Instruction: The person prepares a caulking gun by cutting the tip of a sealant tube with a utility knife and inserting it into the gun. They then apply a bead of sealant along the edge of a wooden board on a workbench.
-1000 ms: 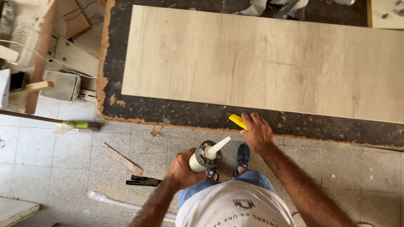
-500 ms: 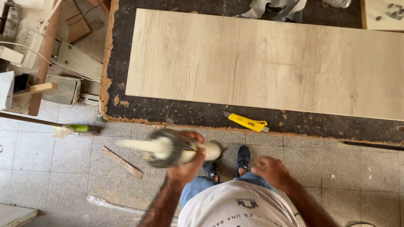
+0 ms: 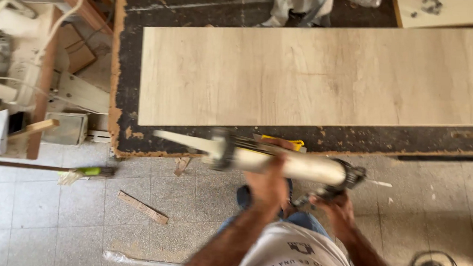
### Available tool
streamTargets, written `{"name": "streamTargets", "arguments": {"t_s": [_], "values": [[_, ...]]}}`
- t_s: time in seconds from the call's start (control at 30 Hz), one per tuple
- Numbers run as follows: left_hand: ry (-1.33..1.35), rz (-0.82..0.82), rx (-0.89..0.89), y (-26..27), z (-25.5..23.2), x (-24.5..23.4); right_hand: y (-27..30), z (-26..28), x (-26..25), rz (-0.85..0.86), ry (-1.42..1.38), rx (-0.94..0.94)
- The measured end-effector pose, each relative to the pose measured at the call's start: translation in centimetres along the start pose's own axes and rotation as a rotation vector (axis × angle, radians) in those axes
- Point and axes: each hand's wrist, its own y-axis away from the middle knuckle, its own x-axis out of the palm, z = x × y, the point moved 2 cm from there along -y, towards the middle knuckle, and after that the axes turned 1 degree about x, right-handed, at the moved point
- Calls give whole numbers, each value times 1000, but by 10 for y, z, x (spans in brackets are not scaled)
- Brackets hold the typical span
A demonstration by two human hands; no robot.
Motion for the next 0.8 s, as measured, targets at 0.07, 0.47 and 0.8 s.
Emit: {"name": "streamTargets", "arguments": {"t_s": [0.07,0.47,0.8], "values": [[-81,42,-2,18,7,16,11,11,-6,-21,-100,-65],[-307,388,-187,94,110,80,23,33,-99,-389,168,211],[-395,497,-399,163,221,162,-43,-54,-228,-528,63,322]]}}
